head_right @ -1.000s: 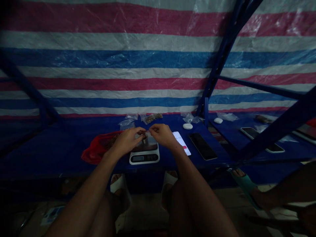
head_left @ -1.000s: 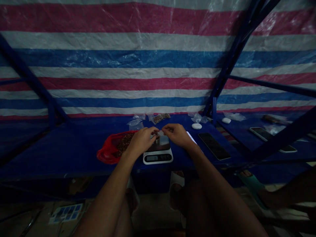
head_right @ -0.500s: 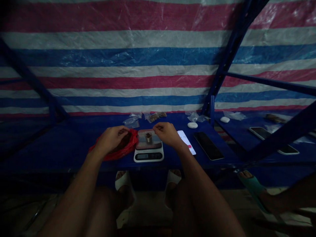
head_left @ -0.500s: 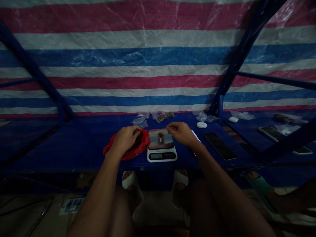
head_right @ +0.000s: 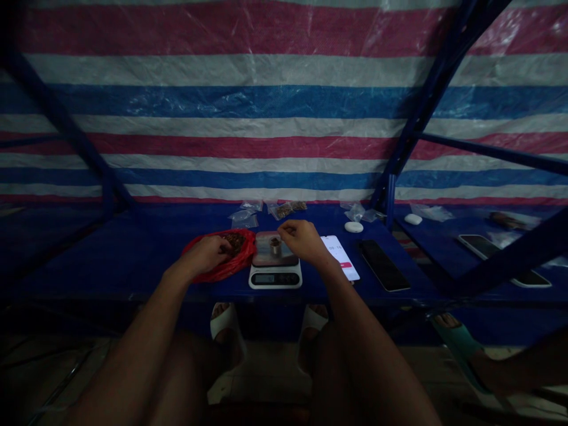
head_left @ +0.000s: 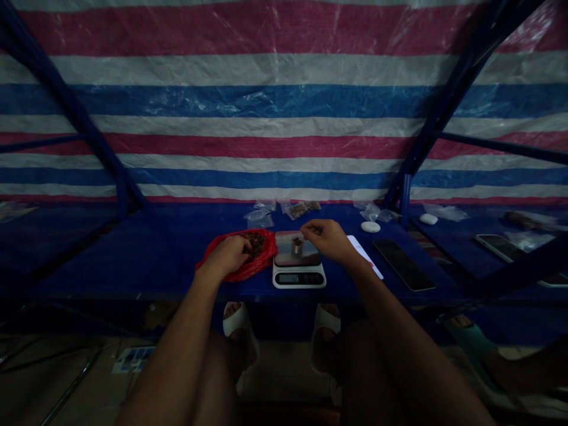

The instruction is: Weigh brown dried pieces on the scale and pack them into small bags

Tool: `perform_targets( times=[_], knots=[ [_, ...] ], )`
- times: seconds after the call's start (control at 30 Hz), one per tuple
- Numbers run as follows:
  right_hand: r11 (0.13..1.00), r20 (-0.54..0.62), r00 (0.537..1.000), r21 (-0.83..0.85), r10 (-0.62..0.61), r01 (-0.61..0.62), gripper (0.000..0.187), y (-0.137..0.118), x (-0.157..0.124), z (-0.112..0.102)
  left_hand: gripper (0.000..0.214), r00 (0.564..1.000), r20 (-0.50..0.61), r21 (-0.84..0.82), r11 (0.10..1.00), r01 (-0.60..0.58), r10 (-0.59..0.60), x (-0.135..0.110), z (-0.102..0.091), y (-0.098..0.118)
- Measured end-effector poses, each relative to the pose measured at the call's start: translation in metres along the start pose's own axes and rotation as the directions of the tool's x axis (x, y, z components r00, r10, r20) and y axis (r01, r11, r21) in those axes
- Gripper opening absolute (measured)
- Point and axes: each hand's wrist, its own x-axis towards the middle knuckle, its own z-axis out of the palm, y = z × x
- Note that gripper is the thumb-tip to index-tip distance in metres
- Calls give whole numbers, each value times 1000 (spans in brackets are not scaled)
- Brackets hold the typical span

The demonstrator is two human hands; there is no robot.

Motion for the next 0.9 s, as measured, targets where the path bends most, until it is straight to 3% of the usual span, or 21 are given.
perform_targets(
  times=[0.3, 0.5, 0.7, 0.9],
  knots=[
    [1000, -7, 1000, 0, 12, -12, 21, 3, -3, -7, 21, 998, 10, 36, 998, 58, -58, 0, -6, -8],
    [1000, -16, 1000, 28, 6, -6, 20, 8, -3, -7, 18, 996, -77, 87, 995, 53, -46, -1, -19, 1],
    [1000, -14, 1000, 26, 8, -8, 20, 7, -2, -5, 20, 989, -148, -93, 995, -38, 24, 6, -27, 43],
    [1000, -21, 1000, 8, -10, 10, 19, 6, -2, -6, 21, 962, -191, -308, 919, -245, 193, 22, -11, 91]
  ],
)
